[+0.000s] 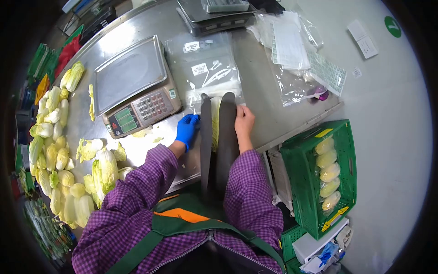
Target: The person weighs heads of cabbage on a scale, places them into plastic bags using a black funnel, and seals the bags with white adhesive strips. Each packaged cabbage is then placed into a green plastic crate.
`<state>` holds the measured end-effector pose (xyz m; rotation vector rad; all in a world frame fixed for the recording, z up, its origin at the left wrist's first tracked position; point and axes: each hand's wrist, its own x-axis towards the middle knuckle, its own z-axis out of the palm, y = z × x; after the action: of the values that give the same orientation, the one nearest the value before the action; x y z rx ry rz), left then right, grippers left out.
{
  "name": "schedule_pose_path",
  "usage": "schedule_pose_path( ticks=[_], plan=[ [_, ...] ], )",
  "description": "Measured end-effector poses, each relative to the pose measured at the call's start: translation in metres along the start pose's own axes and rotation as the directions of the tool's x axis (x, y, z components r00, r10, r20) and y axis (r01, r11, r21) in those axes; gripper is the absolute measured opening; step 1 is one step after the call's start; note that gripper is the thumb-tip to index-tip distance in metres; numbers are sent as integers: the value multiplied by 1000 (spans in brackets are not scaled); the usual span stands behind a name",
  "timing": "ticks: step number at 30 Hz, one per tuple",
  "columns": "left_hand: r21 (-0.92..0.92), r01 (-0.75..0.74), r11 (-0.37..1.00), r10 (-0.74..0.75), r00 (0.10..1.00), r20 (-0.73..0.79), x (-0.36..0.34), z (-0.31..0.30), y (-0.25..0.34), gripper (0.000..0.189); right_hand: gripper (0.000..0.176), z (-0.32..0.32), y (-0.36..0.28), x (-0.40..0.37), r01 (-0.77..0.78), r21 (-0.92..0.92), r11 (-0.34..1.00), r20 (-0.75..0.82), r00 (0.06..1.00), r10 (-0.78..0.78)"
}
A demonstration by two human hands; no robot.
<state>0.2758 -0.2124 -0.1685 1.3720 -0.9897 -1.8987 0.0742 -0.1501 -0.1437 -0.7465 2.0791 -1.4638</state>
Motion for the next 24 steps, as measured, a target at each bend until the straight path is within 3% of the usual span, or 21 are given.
schedule_pose_path(
  ticks=[2,4,6,7,9,10,12,13,14,15,16,17,18,19,21,22,23,24],
  plan=[
    [378,-299,876,286,954,91,-26,-16,-8,22,22,-18,-14,-37,52,-229,972,49,998,-42],
    [362,-252,897,201,964,174,-79,-35,-6,20,18,-43,-9,-89,57,-247,967,70,997,-40],
    [141,-171,975,129,956,265,-122,-47,-2,16,19,-63,-11,-139,39,-277,960,119,993,-6],
    [137,-170,976,130,957,261,-128,-49,13,16,19,-65,-28,-140,42,-280,959,124,992,-7],
    [7,-198,980,184,926,330,-128,-49,53,16,23,-68,-73,-132,30,-113,993,117,993,-16],
    [-21,-287,958,275,889,366,-124,-47,77,16,21,-69,-87,-116,-12,78,997,146,989,1],
    [-67,-373,926,373,869,326,-128,-45,128,14,18,-64,-98,-100,206,-36,978,22,978,-206],
    [-92,-380,920,386,848,362,-124,-52,141,12,17,-57,-124,-95,94,270,958,26,994,-105],
    [-113,-378,919,391,831,395,-121,-63,149,10,17,-52,-148,-95,-35,546,837,68,998,-3],
    [-114,-388,915,397,811,429,-111,-75,149,17,18,-51,-152,-95,-60,601,797,86,996,10],
    [-128,-402,907,411,774,482,-104,-82,150,50,19,-48,-158,-97,-19,548,837,106,993,-47],
    [48,-660,750,549,662,511,-91,-83,147,66,15,-49,-160,-99,-48,576,816,142,989,-41],
    [206,-841,500,640,519,567,-77,-83,140,81,13,-50,-160,-105,-81,601,795,177,984,-34],
    [202,-839,506,636,521,569,-64,-81,125,81,13,-48,-172,-119,-83,597,798,174,984,-28],
    [68,-719,692,541,578,610,-40,-69,102,92,24,-47,-219,-145,349,221,910,47,929,-368],
    [58,-712,700,538,579,612,-41,-61,110,92,24,-52,-235,-149,346,208,915,47,931,-362],
    [119,-817,565,529,469,707,-46,-53,129,92,30,-58,-248,-150,706,-70,705,60,708,-704],
    [154,-904,399,493,352,796,-49,-46,140,93,36,-64,-257,-150,900,-311,305,182,372,-910]
  ],
)
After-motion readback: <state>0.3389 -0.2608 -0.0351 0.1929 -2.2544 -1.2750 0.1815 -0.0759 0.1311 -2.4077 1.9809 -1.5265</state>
